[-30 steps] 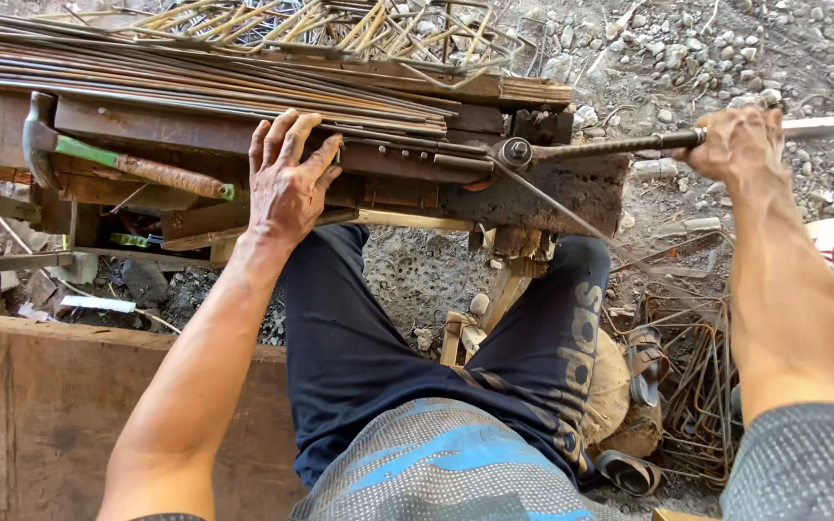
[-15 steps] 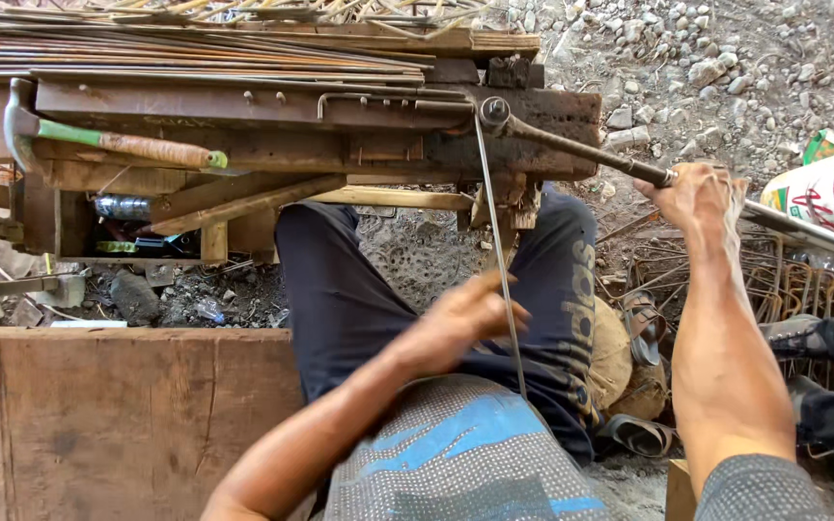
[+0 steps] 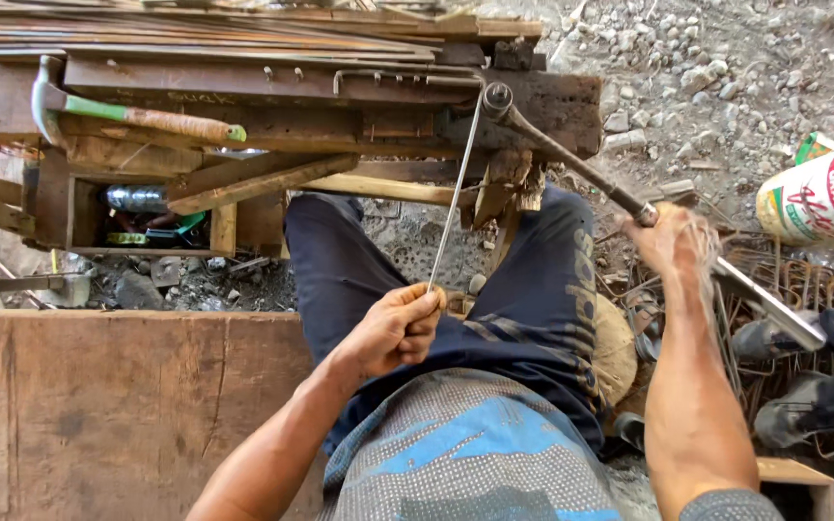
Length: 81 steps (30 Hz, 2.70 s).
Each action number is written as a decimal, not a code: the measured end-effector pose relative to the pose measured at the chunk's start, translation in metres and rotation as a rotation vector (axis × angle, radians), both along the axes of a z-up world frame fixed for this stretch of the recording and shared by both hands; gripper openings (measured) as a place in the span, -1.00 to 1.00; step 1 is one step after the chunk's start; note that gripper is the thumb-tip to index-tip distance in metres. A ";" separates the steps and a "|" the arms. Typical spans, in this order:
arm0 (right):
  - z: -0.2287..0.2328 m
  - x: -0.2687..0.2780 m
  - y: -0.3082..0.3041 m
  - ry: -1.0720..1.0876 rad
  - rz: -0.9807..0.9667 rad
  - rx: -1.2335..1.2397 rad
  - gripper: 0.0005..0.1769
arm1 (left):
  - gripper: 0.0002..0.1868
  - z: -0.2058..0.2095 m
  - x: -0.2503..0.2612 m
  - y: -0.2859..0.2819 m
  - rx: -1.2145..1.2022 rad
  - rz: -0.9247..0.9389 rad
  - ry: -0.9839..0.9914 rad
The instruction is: The person uses a manual crank-operated bending machine to bend thin metal rods into rectangular shapes. The person inserts rods into the machine, turns the crank to bend them, and removes the finished pieces.
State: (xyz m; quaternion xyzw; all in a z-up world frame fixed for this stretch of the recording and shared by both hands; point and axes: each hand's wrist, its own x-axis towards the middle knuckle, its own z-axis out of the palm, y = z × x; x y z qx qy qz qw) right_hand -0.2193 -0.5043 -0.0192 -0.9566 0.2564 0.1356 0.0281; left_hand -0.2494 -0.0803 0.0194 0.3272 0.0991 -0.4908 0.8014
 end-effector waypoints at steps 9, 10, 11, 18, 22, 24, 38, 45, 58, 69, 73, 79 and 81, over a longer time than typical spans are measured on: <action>-0.027 0.059 -0.056 -0.113 -0.043 0.051 -0.21 | -0.80 -0.019 -0.008 -0.027 -0.072 -0.247 -0.151; -0.028 0.061 -0.058 -0.113 -0.044 0.053 -0.21 | -0.80 -0.019 -0.008 -0.030 -0.070 -0.248 -0.151; -0.029 0.063 -0.059 -0.103 -0.054 0.016 -0.11 | -0.81 -0.019 -0.009 -0.032 -0.056 -0.240 -0.144; -0.029 0.068 -0.057 -0.062 -0.042 -0.029 -0.20 | -0.82 -0.030 -0.015 -0.054 -0.038 -0.217 -0.125; -0.035 0.070 -0.061 -0.055 0.018 -0.039 -0.20 | -0.81 -0.019 -0.007 -0.040 0.099 -0.245 -0.299; -0.037 0.072 -0.063 -0.081 0.025 -0.012 -0.24 | -0.71 -0.014 0.001 -0.034 0.292 -0.304 -0.523; -0.029 0.080 -0.056 0.001 0.017 -0.044 -0.20 | -0.87 0.146 0.063 -0.099 -0.684 0.353 -0.038; -0.022 0.086 -0.056 -0.046 0.030 -0.006 -0.28 | -0.90 0.150 0.085 -0.107 -0.809 0.394 0.303; 0.021 0.088 -0.034 -0.023 -0.005 0.188 -0.12 | -0.95 0.221 0.097 -0.109 -0.883 0.444 -0.467; 0.154 0.047 0.192 -0.658 0.258 1.150 -0.67 | -0.94 -0.026 0.057 -0.164 0.594 0.271 -1.102; 0.127 0.054 0.188 -0.786 0.307 1.136 -0.81 | -0.72 -0.056 0.077 -0.126 0.585 0.099 -1.266; 0.145 0.055 0.112 -0.522 0.364 0.824 -0.84 | -0.79 -0.063 0.124 0.019 -0.013 0.559 0.101; 0.147 0.064 0.097 -0.305 0.390 0.866 -0.76 | -0.60 -0.033 0.115 0.031 0.256 0.422 -0.336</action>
